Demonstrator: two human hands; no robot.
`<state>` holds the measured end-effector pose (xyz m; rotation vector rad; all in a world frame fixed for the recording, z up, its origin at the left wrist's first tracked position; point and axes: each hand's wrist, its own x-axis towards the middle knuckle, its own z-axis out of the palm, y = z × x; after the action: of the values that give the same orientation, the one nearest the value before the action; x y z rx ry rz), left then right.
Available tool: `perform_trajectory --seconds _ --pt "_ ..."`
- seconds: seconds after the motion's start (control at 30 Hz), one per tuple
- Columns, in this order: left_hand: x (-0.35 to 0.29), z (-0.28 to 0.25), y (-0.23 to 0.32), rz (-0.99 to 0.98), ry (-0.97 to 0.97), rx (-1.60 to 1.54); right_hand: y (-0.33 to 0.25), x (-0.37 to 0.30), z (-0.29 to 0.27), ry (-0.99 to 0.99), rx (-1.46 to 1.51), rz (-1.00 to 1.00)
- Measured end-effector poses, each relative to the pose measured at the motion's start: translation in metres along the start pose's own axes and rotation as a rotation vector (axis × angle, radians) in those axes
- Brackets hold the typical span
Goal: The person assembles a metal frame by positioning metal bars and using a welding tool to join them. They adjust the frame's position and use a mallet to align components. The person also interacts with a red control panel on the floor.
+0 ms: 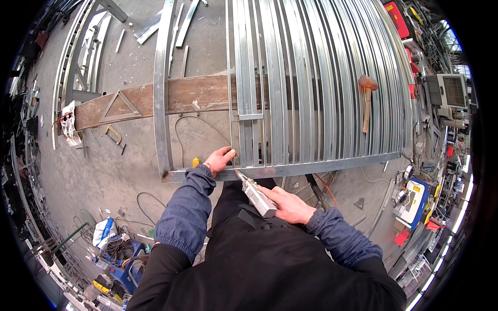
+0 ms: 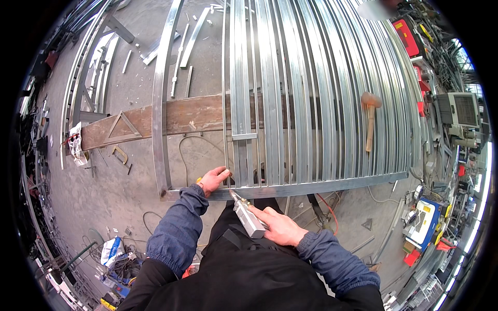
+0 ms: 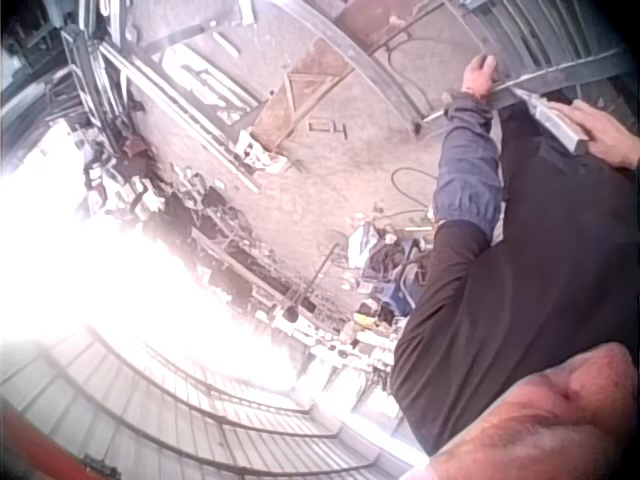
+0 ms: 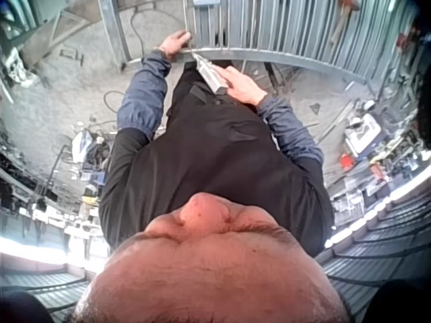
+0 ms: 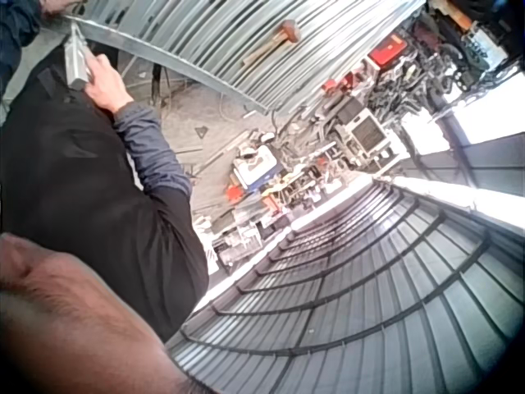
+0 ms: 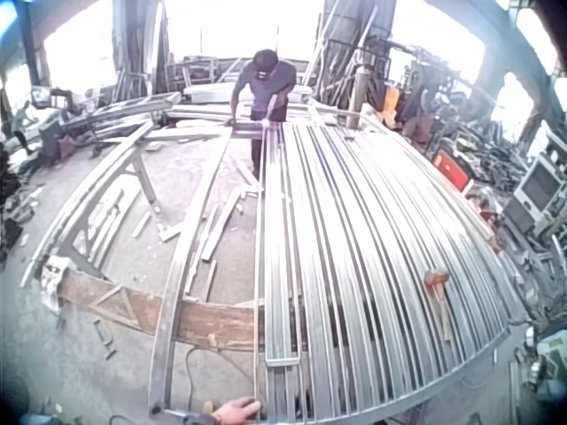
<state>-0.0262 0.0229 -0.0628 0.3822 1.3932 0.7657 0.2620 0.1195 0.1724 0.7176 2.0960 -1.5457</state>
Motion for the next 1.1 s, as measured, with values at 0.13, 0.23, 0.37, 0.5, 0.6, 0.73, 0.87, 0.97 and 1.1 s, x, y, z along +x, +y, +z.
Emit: perform_trajectory --seconds 0.13,0.23,0.37,0.5,0.6,0.73,0.87,0.97,1.1 --pt "-0.002 0.001 0.003 -0.003 -0.003 -0.013 0.002 0.000 0.001 0.000 0.007 0.003" --pt "-0.003 0.002 0.006 -0.010 -0.004 -0.021 0.002 0.000 0.001 0.001 0.011 0.003" --pt "0.000 0.002 0.001 0.003 0.013 -0.017 0.000 0.000 -0.001 -0.004 0.011 0.003" --pt "0.007 -0.001 -0.012 -0.016 0.010 -0.051 0.001 0.000 0.000 -0.003 0.010 -0.010" --pt "0.008 0.000 -0.012 -0.021 -0.001 -0.101 0.002 0.000 0.000 -0.004 0.007 -0.003" --pt "0.008 0.002 -0.011 0.016 0.036 -0.064 0.000 0.000 -0.002 0.000 0.013 -0.012" --pt "0.014 -0.003 -0.019 -0.047 -0.035 -0.137 -0.002 -0.002 -0.004 -0.019 0.015 0.004" --pt "0.015 -0.005 -0.021 -0.034 -0.049 -0.109 -0.003 -0.002 -0.005 -0.016 0.012 -0.003" --pt "0.010 0.002 -0.012 -0.012 0.003 -0.081 -0.001 -0.001 -0.004 -0.011 0.013 -0.002"
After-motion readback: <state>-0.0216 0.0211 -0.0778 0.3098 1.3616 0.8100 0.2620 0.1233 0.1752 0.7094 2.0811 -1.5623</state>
